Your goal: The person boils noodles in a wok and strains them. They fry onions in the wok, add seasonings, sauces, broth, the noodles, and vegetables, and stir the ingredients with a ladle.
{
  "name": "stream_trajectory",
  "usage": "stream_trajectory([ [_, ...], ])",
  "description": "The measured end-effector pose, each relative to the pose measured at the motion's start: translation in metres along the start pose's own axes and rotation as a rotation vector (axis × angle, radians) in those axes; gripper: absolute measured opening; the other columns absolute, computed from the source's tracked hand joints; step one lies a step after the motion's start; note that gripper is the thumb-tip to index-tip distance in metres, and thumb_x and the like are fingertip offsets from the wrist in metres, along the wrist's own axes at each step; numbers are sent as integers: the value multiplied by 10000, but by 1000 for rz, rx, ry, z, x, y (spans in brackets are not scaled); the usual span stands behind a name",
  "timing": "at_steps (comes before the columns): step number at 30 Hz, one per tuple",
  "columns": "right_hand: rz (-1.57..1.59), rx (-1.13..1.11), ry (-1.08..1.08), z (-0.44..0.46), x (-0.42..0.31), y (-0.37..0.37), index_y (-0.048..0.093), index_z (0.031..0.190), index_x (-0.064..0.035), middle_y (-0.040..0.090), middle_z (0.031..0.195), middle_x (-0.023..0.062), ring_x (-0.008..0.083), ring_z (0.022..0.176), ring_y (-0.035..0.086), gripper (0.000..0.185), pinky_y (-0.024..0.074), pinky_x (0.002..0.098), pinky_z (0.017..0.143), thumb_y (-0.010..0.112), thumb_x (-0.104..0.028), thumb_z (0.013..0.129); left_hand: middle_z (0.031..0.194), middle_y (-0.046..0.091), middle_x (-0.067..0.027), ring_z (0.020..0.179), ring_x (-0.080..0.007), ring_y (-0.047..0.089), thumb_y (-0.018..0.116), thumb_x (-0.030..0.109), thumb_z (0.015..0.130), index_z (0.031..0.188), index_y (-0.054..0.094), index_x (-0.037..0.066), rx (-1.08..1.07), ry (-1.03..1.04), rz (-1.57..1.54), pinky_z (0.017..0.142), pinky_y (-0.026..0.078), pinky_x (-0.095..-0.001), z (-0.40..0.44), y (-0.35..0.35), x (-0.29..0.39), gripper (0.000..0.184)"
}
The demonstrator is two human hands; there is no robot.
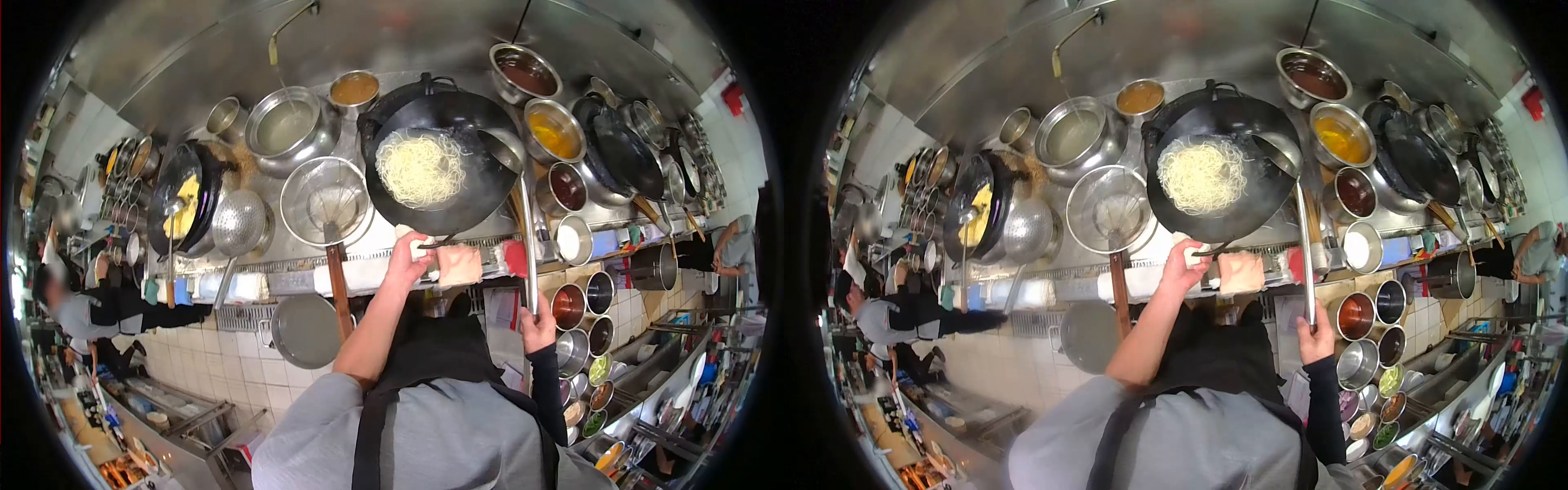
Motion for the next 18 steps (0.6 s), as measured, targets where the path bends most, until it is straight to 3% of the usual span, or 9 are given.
stream_trajectory([
  [2,56,-68,120,-16,-19,3,494,1375,-18,541,868,-33,30,635,430,498,389,199,558,628,-12,895,851,544,-145,629,-183,498,601,84,789,1004,504,-13,119,-89,-48,421,337,-214,-37,11,14,255],
  [5,-25,-74,61,-28,-3,5,493,1379,-12,547,901,-19,34,679,464,500,407,198,580,625,0,897,866,540,-152,626,-174,487,595,83,789,1035,493,-20,177,-53,8,417,336,-206,-74,1,26,285],
  [7,-55,-107,85,-36,-22,8,492,1377,3,565,935,1,40,730,486,498,427,192,617,631,1,899,859,536,-150,622,-169,484,588,80,793,1059,488,-25,88,-63,-48,412,334,-203,-92,-9,30,303],
  [10,-142,-95,-147,-37,-48,12,486,1376,13,590,950,10,49,739,516,498,454,203,642,633,0,900,826,521,-137,589,-141,466,570,90,805,1076,492,-29,72,-67,-68,396,327,-199,-120,-10,38,306],
  [14,-369,-240,-163,-31,-84,14,483,1377,6,641,888,38,74,713,579,506,494,244,664,636,-5,894,791,506,-123,550,-104,443,556,163,834,1013,502,-65,-29,-89,-21,376,333,-190,-136,-33,48,295],
  [15,-365,-241,-213,-27,-93,17,491,1376,-16,662,840,113,155,677,642,498,511,289,656,627,-47,898,786,502,-119,540,-99,438,552,178,840,991,503,-75,-73,-108,-12,370,334,-187,-135,-42,49,299],
  [18,-537,-303,-276,-10,-126,28,496,1369,-32,659,818,207,315,689,675,489,525,372,661,620,-109,902,805,520,-123,543,-99,438,533,212,864,969,506,-96,-193,-137,-19,366,332,-183,-130,-61,50,326],
])
Point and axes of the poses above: each hand's wrist, its own z-axis towards the middle knuckle, its own y-axis out of the palm, x = y × z, the point moved 6 cm from there along z, towards the middle knuckle
